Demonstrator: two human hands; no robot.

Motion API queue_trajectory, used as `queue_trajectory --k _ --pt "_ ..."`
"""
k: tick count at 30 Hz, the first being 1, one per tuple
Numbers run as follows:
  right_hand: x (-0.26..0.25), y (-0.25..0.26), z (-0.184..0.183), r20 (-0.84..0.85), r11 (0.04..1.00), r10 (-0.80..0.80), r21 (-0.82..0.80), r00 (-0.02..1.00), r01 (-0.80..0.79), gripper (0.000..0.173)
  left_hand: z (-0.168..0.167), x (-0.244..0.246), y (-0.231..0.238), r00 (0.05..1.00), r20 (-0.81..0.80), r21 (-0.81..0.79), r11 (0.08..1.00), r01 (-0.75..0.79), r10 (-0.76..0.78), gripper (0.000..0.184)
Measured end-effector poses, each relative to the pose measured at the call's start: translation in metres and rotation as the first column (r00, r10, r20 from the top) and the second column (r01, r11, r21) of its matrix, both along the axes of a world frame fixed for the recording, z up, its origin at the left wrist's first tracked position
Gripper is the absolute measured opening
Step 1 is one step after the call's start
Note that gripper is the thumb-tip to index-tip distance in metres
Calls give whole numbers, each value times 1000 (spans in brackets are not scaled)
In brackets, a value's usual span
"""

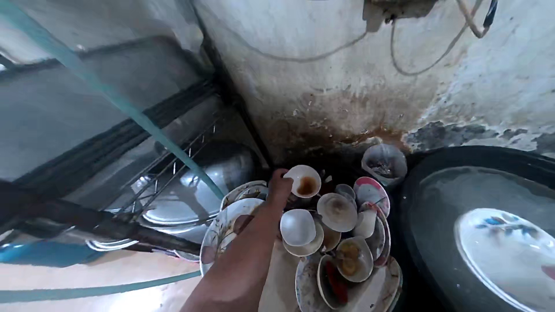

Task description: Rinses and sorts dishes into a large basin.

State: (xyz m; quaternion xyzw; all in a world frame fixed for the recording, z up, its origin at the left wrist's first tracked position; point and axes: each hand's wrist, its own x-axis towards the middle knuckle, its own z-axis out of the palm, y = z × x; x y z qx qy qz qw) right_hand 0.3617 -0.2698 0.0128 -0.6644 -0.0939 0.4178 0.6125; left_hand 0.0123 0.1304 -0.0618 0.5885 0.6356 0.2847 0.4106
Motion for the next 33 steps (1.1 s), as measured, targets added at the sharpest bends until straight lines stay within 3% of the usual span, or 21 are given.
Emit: queue_trajectory --k 3,5,8,10,14,16,18,21,23,25,27,29,31,33 --pt "-19 45 13 -55 998 49 49 997 -47 47 32 3 -20 992 129 17 1000 1 -3 42" --pt "-35 78 16 -47 992 88 99 995 -83 54 47 9 -48 983 160 -2 996 88 -87 44" --pt "-63 124 21 48 986 146 77 988 -149 64 47 32 -90 933 -46 1 934 358 -357 36" --pt "-85 151 26 248 975 203 38 947 -219 76 32 47 -114 846 -211 -26 868 496 -490 37" --pt "-118 182 37 699 920 351 -132 623 -370 79 24 69 -145 748 -423 -18 830 558 -512 37" --pt "-129 189 37 803 893 342 -115 489 -436 75 31 72 -147 747 -450 -5 838 545 -489 40" --pt "-136 190 34 869 878 291 -77 401 -472 70 25 67 -139 731 -488 80 809 582 -478 29" --pt "-125 190 21 964 865 188 -72 187 -497 62 18 44 -120 792 -401 299 752 588 -460 40" --pt "-114 189 10 981 882 149 -74 127 -465 59 27 29 -109 875 -256 390 785 482 -411 38" --pt "-110 186 1 943 905 210 -88 257 -415 60 48 23 -106 946 -7 332 892 308 -324 33" --pt "-112 185 -9 800 931 276 -85 532 -355 61 63 26 -108 941 280 151 977 153 -191 35" --pt "-116 189 -20 516 955 268 -35 813 -293 54 67 35 -113 899 422 3 991 131 -120 44" --pt "-122 190 -28 282 975 210 17 936 -224 48 64 45 -119 874 471 -79 982 174 -118 47" --pt "-128 189 -34 182 981 173 52 968 -185 44 47 51 -118 856 486 -85 965 247 -176 52"
